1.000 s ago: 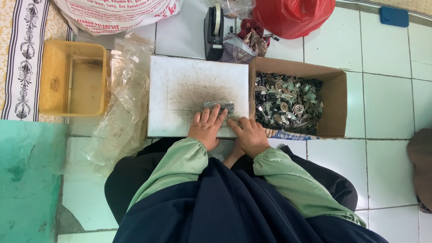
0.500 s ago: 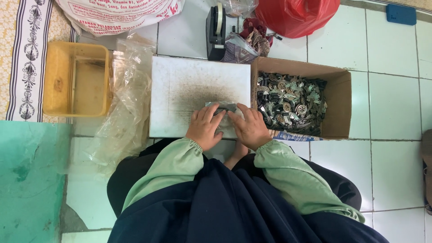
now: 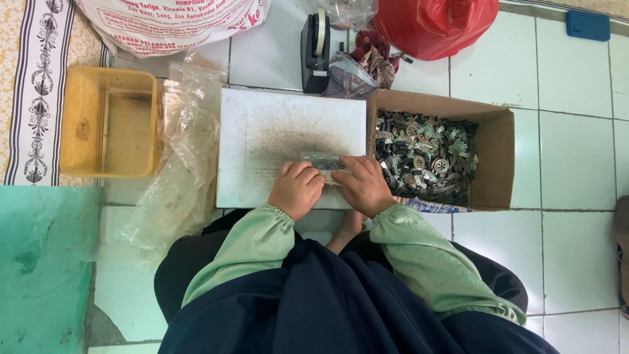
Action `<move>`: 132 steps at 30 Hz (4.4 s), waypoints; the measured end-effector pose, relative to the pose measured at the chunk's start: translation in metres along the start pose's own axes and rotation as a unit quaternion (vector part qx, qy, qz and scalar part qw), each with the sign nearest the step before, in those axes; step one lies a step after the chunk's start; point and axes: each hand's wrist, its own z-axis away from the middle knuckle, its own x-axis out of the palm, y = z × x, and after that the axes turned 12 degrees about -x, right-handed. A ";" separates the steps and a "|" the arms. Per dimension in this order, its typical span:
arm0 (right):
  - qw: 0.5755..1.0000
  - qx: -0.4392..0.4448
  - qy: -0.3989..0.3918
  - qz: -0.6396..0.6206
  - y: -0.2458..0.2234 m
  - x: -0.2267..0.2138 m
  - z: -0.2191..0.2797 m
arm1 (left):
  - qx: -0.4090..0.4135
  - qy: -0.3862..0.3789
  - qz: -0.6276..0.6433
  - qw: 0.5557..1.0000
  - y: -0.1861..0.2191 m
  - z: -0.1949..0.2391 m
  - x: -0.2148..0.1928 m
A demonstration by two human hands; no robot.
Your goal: Picking up small metal parts from a box and placing them into a small plastic bag while sitting on the floor.
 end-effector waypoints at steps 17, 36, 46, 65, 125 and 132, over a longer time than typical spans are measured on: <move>0.669 0.462 0.095 -0.575 -0.037 -0.004 -0.020 | -0.534 -0.079 0.447 0.713 0.023 0.008 -0.022; 0.717 0.383 0.067 -0.578 -0.159 -0.055 -0.069 | -0.523 0.082 0.404 0.746 0.041 0.084 -0.133; 0.743 0.381 -0.017 -0.549 -0.177 0.009 -0.163 | -0.542 0.130 0.504 0.660 -0.046 0.116 -0.182; 0.996 0.009 0.026 -0.086 -0.101 0.234 -0.408 | -0.629 0.358 0.470 0.506 -0.292 0.049 -0.120; 0.988 0.146 -0.003 -0.045 -0.098 -0.022 0.014 | -0.368 -0.211 0.371 0.826 0.105 0.069 -0.025; 0.970 0.203 -0.023 -0.128 -0.077 -0.060 0.076 | -0.281 -0.348 0.327 0.833 0.149 0.039 -0.024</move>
